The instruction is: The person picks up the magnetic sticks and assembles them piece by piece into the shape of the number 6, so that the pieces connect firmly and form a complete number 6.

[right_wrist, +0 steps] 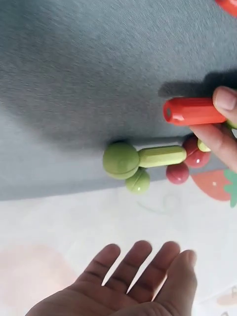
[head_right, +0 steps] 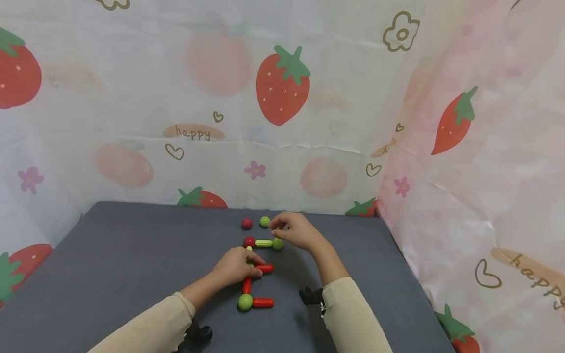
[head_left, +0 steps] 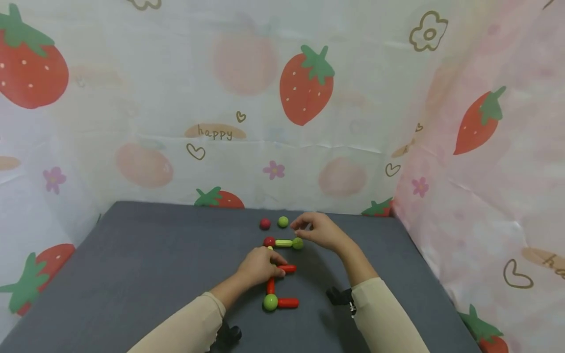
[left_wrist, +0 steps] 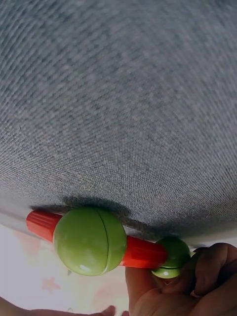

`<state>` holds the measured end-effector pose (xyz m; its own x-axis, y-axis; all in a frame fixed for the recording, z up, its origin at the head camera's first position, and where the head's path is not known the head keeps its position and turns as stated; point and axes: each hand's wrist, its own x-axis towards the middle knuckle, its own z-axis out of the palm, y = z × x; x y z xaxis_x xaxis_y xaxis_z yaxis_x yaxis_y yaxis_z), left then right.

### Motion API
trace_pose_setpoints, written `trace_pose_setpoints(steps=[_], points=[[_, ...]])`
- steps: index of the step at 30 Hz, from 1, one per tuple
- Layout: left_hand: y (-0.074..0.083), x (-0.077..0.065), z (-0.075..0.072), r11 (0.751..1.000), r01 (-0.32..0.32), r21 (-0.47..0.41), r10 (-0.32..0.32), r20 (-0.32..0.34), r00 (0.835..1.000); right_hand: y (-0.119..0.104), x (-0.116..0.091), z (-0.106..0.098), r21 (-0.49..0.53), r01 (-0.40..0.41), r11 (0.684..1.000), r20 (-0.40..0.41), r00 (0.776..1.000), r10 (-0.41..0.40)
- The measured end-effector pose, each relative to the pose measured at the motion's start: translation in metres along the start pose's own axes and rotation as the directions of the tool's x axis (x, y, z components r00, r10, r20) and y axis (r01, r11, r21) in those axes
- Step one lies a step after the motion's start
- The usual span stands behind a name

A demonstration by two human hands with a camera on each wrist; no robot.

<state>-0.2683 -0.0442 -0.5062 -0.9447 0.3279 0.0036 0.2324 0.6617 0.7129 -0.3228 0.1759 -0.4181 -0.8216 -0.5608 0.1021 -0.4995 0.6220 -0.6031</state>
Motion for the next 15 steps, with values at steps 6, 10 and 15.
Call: trace_pose_setpoints(steps=[6, 10, 15], points=[[-0.003, -0.001, -0.001, 1.0, -0.009, -0.029, 0.009, -0.002, 1.0, 0.006, 0.024, 0.007, 0.055, -0.091, 0.994, -0.048, 0.995, 0.093], [-0.003, -0.002, -0.001, 0.999, -0.015, -0.03, 0.015, 0.001, 1.0, 0.017, 0.033, 0.016, 0.123, -0.174, 0.977, -0.117, 0.975, 0.188], [-0.004, -0.002, -0.001, 1.0, 0.001, -0.029, 0.0, 0.008, 1.0, 0.031, 0.045, 0.03, 0.225, -0.207, 0.952, -0.199, 0.947, 0.253]])
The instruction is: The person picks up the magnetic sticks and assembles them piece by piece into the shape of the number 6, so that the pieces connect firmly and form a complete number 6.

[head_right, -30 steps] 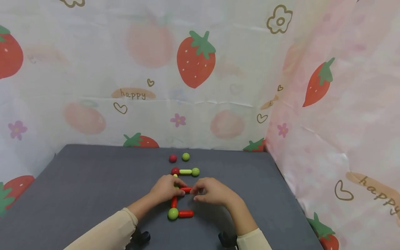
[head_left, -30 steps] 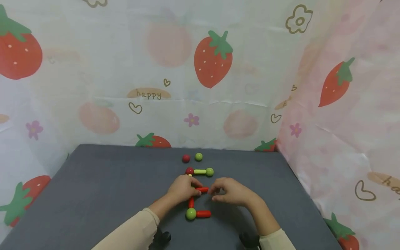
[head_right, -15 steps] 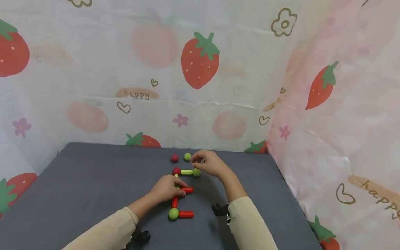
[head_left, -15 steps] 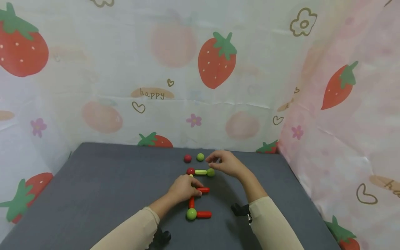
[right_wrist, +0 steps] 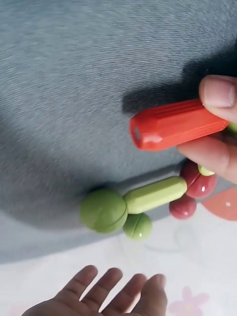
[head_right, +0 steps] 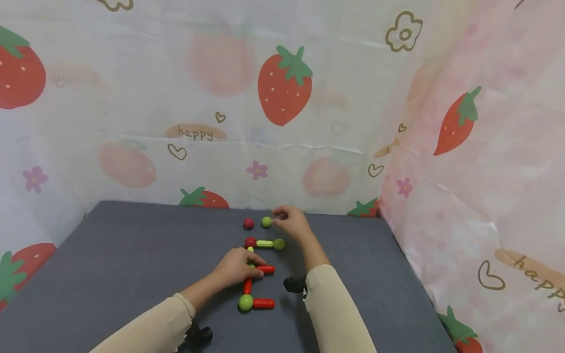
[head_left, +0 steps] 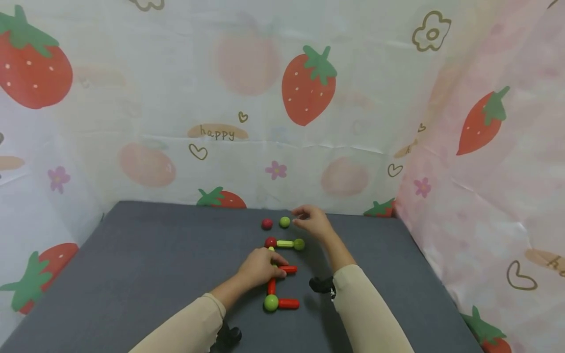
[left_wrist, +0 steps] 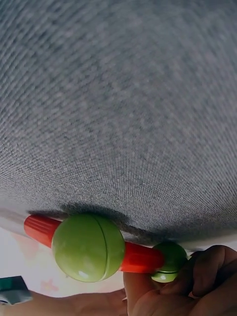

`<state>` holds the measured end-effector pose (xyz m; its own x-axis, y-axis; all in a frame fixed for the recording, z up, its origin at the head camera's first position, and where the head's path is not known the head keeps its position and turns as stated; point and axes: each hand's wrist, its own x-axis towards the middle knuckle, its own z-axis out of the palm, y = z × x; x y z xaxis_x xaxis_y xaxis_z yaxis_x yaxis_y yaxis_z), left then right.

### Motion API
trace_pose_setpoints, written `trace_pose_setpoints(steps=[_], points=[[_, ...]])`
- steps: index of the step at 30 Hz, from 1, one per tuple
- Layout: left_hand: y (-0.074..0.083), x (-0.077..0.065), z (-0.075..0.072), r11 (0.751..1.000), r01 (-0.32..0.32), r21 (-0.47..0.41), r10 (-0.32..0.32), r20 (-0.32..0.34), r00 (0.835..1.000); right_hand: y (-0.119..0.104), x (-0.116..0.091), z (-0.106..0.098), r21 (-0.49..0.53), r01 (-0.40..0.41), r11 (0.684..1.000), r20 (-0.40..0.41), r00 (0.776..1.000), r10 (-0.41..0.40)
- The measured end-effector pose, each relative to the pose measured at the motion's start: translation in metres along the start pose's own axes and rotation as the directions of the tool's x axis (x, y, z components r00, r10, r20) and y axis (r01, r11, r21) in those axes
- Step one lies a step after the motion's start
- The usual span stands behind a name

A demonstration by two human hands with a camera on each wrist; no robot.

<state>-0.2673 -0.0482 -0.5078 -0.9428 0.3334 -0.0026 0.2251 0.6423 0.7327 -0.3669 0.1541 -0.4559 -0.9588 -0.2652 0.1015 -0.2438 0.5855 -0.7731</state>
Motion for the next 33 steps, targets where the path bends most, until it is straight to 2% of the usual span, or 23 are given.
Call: trace_pose_setpoints(steps=[4, 9, 16, 26, 33], points=[[-0.001, -0.002, 0.0, 1.0, 0.0, 0.008, 0.0, -0.005, 1.0, 0.012, 0.009, 0.011, 0.036, -0.034, 0.999, -0.023, 0.999, 0.035], [0.0, -0.005, 0.001, 1.0, -0.003, 0.016, 0.003, -0.014, 1.0, 0.019, 0.016, 0.02, 0.044, -0.084, 0.995, -0.01, 0.996, 0.085], [0.001, -0.004, 0.003, 0.999, -0.004, 0.053, 0.005, -0.015, 1.0, 0.021, 0.02, 0.029, 0.029, -0.117, 0.993, 0.008, 0.993, 0.116], [0.003, -0.003, 0.001, 0.999, 0.009, 0.045, -0.009, -0.005, 1.0, 0.023, 0.027, 0.042, 0.047, -0.141, 0.989, 0.019, 0.99, 0.14], [0.003, -0.004, -0.001, 0.999, 0.0, 0.053, 0.0, -0.005, 1.0, 0.021, 0.029, 0.046, 0.003, -0.159, 0.987, -0.015, 0.987, 0.159]])
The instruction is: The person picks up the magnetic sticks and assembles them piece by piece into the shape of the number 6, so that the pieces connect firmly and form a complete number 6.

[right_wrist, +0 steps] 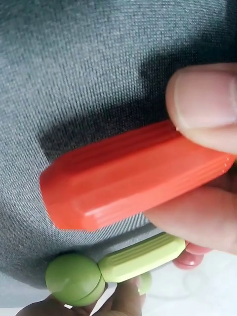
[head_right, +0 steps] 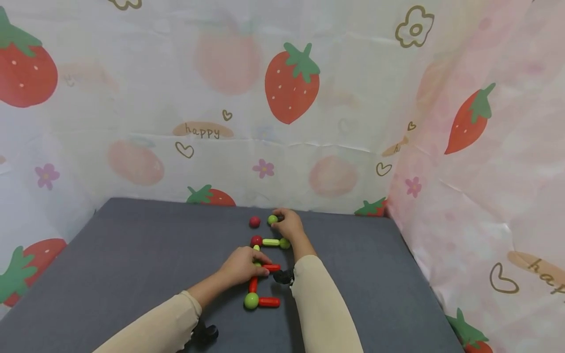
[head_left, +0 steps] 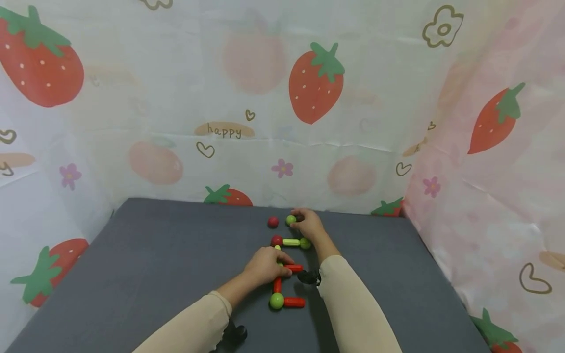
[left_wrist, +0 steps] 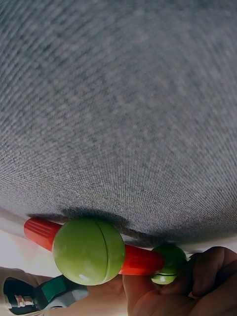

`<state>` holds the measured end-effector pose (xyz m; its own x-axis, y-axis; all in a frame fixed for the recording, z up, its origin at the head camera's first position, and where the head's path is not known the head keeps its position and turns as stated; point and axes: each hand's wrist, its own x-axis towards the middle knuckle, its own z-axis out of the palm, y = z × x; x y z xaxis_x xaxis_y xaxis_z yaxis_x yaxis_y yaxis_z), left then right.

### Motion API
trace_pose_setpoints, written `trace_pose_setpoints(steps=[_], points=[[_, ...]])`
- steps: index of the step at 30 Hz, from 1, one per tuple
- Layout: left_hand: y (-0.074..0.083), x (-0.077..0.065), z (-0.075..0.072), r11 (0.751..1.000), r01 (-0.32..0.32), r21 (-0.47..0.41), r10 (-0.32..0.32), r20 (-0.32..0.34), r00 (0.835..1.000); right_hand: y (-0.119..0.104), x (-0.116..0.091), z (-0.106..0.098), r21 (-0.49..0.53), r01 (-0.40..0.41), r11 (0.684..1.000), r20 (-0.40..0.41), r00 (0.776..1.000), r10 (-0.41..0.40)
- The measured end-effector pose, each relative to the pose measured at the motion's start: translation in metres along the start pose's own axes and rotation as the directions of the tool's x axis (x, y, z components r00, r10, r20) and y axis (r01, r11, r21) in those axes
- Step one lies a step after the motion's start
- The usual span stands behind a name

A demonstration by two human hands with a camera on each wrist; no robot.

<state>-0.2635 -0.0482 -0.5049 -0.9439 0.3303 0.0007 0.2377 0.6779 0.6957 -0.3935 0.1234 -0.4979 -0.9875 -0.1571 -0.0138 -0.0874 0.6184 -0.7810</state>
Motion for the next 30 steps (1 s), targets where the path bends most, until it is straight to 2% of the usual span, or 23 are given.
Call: trace_pose_setpoints(steps=[9, 14, 17, 24, 30], points=[[0.001, -0.001, 0.0, 1.0, -0.016, 0.027, 0.017, -0.011, 1.0, 0.003, 0.0, -0.002, -0.062, 0.03, 0.998, -0.039, 0.999, -0.032], [0.003, -0.002, -0.002, 1.0, 0.002, 0.008, -0.002, -0.003, 1.0, -0.004, -0.006, -0.009, -0.045, 0.04, 0.998, -0.054, 0.998, -0.043], [0.004, -0.002, -0.002, 1.0, 0.007, 0.0, -0.007, 0.001, 1.0, -0.007, -0.015, -0.014, -0.029, 0.052, 0.998, -0.061, 0.997, -0.054], [0.004, -0.001, -0.002, 1.0, 0.01, -0.016, -0.01, 0.005, 1.0, -0.007, -0.04, -0.029, -0.078, 0.113, 0.99, -0.089, 0.989, -0.12], [0.002, -0.002, -0.001, 1.0, 0.0, -0.031, 0.0, 0.0, 1.0, -0.006, -0.06, -0.039, -0.092, 0.142, 0.986, -0.07, 0.986, -0.148]])
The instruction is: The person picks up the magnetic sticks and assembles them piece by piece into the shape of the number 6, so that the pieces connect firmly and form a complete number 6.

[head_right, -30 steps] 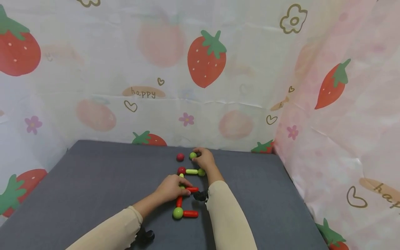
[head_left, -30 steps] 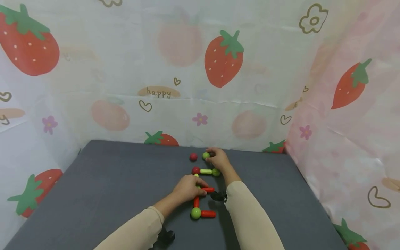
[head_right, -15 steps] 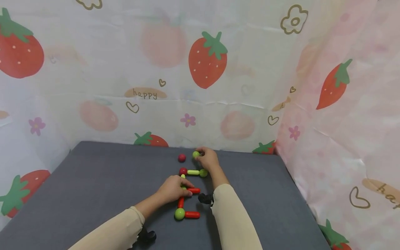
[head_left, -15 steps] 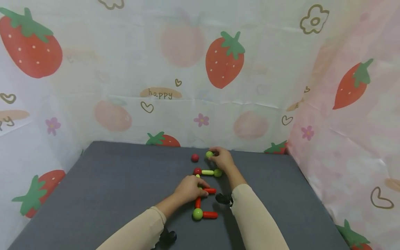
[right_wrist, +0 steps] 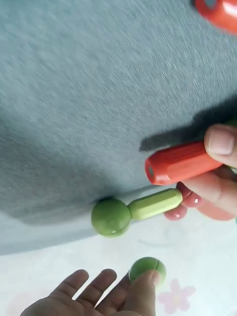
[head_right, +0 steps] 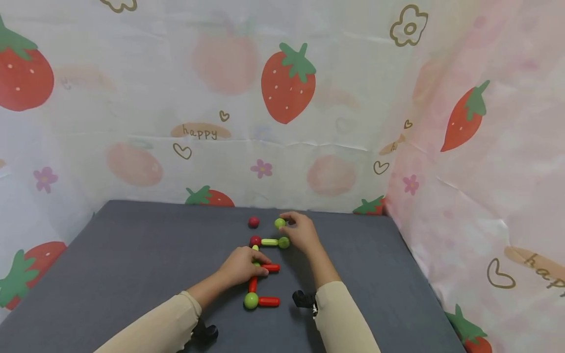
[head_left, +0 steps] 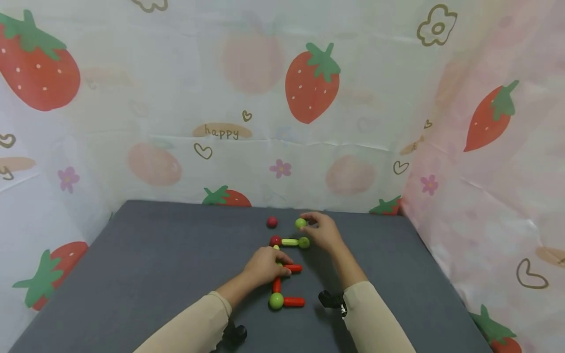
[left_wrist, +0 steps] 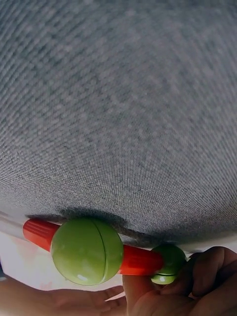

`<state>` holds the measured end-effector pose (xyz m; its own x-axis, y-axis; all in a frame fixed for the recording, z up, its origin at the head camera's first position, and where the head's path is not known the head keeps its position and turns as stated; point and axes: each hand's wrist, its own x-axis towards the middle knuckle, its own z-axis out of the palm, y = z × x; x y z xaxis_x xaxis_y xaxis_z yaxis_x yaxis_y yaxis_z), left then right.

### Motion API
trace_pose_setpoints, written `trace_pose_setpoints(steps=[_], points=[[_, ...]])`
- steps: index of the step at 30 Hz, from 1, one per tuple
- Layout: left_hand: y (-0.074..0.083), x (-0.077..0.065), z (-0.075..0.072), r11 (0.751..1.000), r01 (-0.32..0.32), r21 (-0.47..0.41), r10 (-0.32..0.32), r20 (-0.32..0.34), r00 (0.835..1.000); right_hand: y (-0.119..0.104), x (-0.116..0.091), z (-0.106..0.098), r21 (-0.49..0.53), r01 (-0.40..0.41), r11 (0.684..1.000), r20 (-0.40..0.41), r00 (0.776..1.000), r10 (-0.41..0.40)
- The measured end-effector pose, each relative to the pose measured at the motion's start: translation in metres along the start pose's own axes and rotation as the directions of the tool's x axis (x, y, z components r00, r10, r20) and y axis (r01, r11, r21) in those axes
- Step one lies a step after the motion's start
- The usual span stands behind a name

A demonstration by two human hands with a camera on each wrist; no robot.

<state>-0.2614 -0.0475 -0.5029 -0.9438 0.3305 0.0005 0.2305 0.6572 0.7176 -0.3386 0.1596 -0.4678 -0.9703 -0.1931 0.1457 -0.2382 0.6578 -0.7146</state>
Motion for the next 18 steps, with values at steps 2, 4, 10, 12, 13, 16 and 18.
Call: trace_pose_setpoints(steps=[2, 4, 10, 12, 13, 16, 18], points=[[-0.001, -0.001, 0.0, 1.0, -0.011, 0.0, 0.011, -0.001, 1.0, 0.0, -0.006, -0.001, -0.001, -0.004, 1.0, 0.001, 1.0, 0.004], [-0.001, 0.0, 0.0, 1.0, -0.024, 0.007, 0.024, -0.01, 1.0, 0.001, -0.012, -0.002, -0.001, -0.002, 1.0, -0.001, 1.0, 0.002], [0.0, 0.0, -0.001, 0.999, -0.015, 0.034, 0.015, -0.015, 1.0, 0.005, -0.031, -0.001, 0.012, 0.002, 1.0, 0.012, 1.0, -0.002], [0.001, 0.0, 0.0, 0.999, -0.009, 0.035, 0.009, -0.011, 1.0, 0.007, -0.036, -0.001, 0.019, 0.003, 1.0, 0.006, 1.0, -0.004], [0.0, 0.0, 0.0, 0.999, -0.008, 0.033, 0.008, -0.009, 1.0, 0.008, -0.039, -0.001, 0.023, 0.001, 1.0, 0.001, 1.0, -0.001], [0.0, 0.0, 0.0, 0.999, -0.006, 0.033, 0.006, -0.013, 1.0, 0.01, -0.047, -0.001, 0.034, -0.011, 0.999, 0.009, 1.0, 0.011], [0.0, 0.0, 0.0, 1.0, -0.008, 0.026, 0.009, -0.019, 1.0, 0.01, -0.051, -0.002, 0.034, -0.025, 0.999, 0.029, 0.999, 0.024]])
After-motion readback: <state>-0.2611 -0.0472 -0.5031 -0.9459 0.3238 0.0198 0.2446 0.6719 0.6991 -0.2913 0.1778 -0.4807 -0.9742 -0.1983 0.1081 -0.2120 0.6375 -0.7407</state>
